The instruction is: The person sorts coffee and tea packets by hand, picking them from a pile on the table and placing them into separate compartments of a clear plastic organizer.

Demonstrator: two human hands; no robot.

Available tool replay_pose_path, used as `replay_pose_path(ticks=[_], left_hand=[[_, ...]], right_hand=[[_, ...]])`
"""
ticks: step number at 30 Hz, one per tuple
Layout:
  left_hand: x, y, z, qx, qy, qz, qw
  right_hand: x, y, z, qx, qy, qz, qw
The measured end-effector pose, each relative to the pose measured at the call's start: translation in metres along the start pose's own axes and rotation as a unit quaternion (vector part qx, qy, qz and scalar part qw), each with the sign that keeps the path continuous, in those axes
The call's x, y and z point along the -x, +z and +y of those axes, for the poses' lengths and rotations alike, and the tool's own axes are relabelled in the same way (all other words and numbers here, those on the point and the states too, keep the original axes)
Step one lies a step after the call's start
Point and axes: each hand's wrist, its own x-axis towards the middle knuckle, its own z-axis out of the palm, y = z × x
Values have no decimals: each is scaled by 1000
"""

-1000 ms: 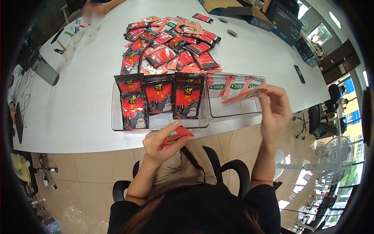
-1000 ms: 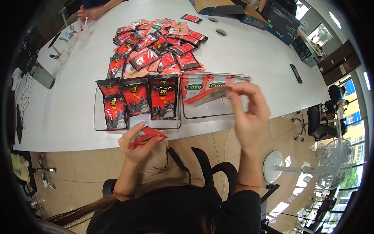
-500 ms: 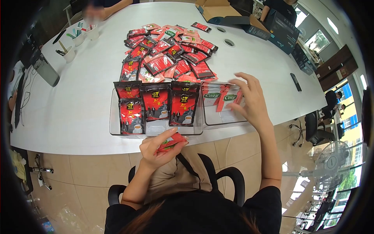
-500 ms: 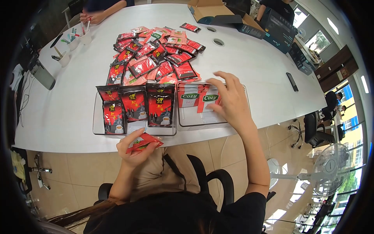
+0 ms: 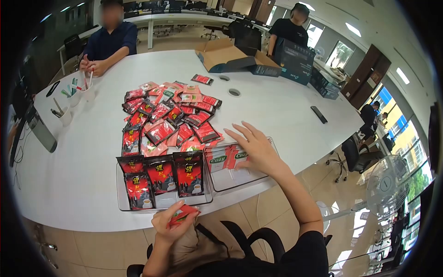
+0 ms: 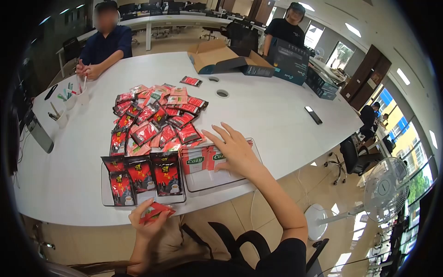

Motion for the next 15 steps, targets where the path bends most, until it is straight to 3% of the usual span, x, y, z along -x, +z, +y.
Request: replay_pose_path(ticks=[8,13,15], left_hand=[[21,-2,-10,51,19,-38,998],[11,3,-5,126,-42,-34,991],[7,-4,-8,110,-22,-89,990]], right_hand=[[5,-4,-4,2,0,-1,1000],[13,-12,-22,-38,19,76,996],[13,-18,-31,-31,10,120,992]])
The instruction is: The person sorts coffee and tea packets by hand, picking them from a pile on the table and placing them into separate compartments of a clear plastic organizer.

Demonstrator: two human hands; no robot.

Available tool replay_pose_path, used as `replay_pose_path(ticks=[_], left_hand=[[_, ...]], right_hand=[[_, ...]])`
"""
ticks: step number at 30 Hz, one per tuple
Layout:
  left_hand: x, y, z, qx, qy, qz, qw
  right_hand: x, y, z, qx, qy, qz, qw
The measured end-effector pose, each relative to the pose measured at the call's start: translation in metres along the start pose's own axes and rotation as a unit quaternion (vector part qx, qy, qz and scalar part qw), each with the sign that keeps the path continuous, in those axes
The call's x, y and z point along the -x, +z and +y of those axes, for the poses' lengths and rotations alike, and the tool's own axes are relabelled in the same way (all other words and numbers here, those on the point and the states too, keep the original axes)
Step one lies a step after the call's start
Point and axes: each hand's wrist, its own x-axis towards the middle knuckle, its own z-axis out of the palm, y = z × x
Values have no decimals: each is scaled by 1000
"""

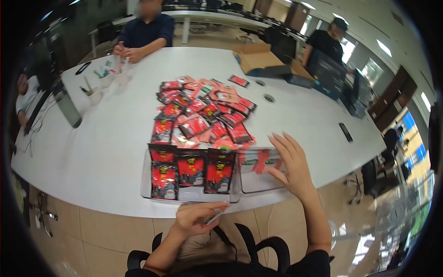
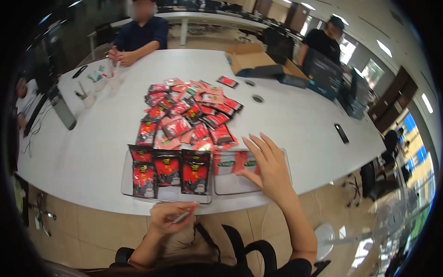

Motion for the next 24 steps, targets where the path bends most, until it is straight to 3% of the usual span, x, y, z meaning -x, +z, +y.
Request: replay_pose_path(ticks=[3,7,10,15,24], left_hand=[[-4,1,2,-29,28,32,999],[-9,-5,8,-101,31,34,994],[-10,-4,9,-97,43,50,993],[-9,-5,8,-131,75,51,987],[-7,-4,12,-129,94,93,983]], right_hand=[[4,-5,-20,4,-70,91,993],[17,-11,-59,-101,-215,95,967],[34,-5,-86,-130,-260,35,956],[39,12,-97,-143,-217,33,965],[41,1,-98,-316,-106,5,943]])
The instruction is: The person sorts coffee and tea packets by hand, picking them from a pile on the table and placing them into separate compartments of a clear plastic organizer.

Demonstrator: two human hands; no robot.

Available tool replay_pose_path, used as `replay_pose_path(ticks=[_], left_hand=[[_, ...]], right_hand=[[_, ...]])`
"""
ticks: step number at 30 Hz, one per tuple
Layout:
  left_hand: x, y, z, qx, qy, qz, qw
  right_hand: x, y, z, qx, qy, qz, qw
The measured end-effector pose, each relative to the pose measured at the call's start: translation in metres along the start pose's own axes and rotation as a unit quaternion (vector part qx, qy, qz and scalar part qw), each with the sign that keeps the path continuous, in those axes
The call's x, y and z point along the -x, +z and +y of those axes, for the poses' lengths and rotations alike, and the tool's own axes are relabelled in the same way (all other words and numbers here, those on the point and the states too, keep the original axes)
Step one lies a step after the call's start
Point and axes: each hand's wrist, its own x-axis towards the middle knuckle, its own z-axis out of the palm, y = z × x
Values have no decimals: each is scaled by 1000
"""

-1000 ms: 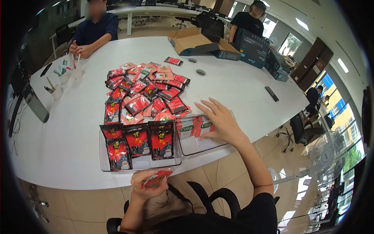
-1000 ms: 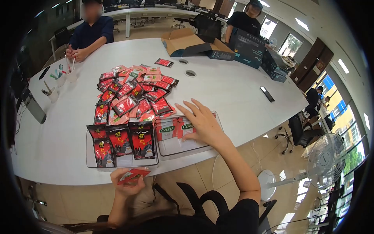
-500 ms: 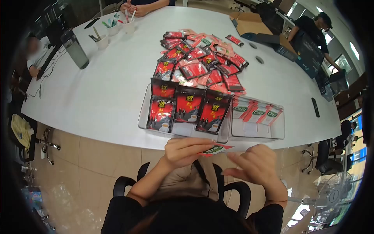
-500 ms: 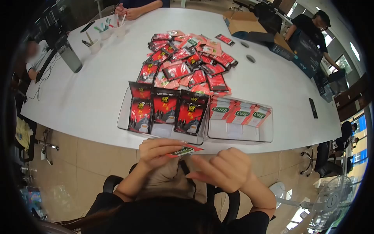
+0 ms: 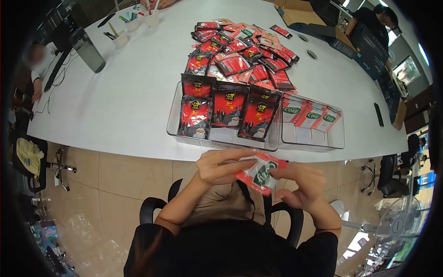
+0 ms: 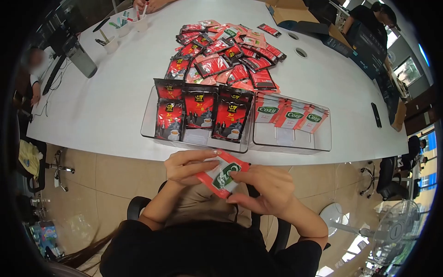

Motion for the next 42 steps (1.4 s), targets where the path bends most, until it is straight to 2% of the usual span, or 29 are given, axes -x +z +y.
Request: replay_pose_path(ticks=[4,5,8,10,13,16,17,20,24,28,34,42], left_hand=[[0,10,-8,-3,38,23,999],[-4,7,-5,-19,29,-1,999],[-6,10,-3,-63,3,-19,998],[-5,12,-4,-75,14,-19,997],[-2,15,-5,-76,17,-28,997],[0,15,-6,-80,13,-41,996],[0,15,-6,-82,11,-43,996],[0,15,-4,-80,4,-39,996],[0,16,-5,-79,1,-37,996],[0,16,-6,-88,10,-38,995],[1,17,-7,-93,14,-43,995],[1,15,-6,-91,10,-47,995]], right_hand=[[7,-3,-3,2,71,62,996],[3,-9,-6,-5,122,77,990],[7,-32,9,-34,221,184,957],[5,-53,14,32,239,262,934],[3,-87,35,140,266,234,925],[12,-112,65,295,266,47,917],[17,-115,76,328,236,0,915],[20,-111,97,366,220,-70,902],[14,-98,112,432,131,-97,887],[10,-90,119,413,154,-29,897],[8,-94,125,400,198,-39,894],[8,-92,125,398,178,-23,899]])
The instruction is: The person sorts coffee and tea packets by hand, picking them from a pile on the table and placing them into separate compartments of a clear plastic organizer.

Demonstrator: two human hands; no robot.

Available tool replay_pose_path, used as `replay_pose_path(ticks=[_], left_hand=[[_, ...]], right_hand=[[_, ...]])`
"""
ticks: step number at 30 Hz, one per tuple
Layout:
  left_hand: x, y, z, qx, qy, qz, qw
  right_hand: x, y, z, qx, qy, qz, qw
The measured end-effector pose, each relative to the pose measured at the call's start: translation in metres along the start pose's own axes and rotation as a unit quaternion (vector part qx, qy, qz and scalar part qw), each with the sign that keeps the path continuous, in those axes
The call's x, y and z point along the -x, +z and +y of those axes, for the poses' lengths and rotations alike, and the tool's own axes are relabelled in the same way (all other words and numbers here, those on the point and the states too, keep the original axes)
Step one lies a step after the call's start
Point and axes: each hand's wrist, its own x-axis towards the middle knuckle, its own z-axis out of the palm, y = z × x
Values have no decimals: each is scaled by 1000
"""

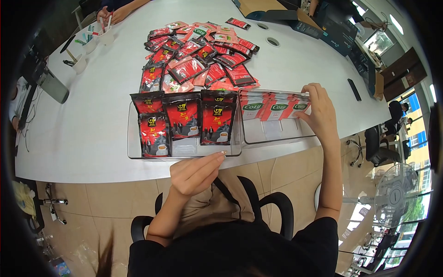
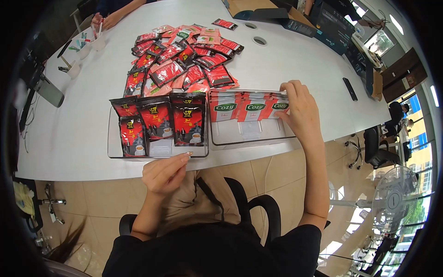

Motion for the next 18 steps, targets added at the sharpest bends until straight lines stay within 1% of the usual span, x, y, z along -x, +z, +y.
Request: replay_pose_path(ticks=[3,4,5,6,8,9,11,13,17,18], left_hand=[[-5,-5,5,105,-63,0,992],[-8,-12,12,211,-121,4,970],[-13,-22,23,314,-176,7,933],[-20,-32,33,412,-229,11,882],[-38,-49,47,528,-159,25,834],[-46,-54,60,588,-150,59,793],[-49,-73,82,649,-109,70,750],[-54,-91,85,675,-51,24,736],[-58,-98,69,729,79,-67,677],[-58,-100,67,728,81,-75,677]], right_hand=[[5,-4,-5,-16,13,5,1000],[6,-5,-6,-20,17,9,1000],[7,-7,-7,-24,17,10,1000],[9,-8,-8,-29,17,11,999],[12,-8,-10,-37,19,21,999],[14,-8,-10,-41,20,32,998],[15,-7,-12,-43,25,50,998],[17,-6,-15,-40,35,65,996],[21,-4,-16,-45,44,71,995],[22,-3,-17,-46,45,72,995]])
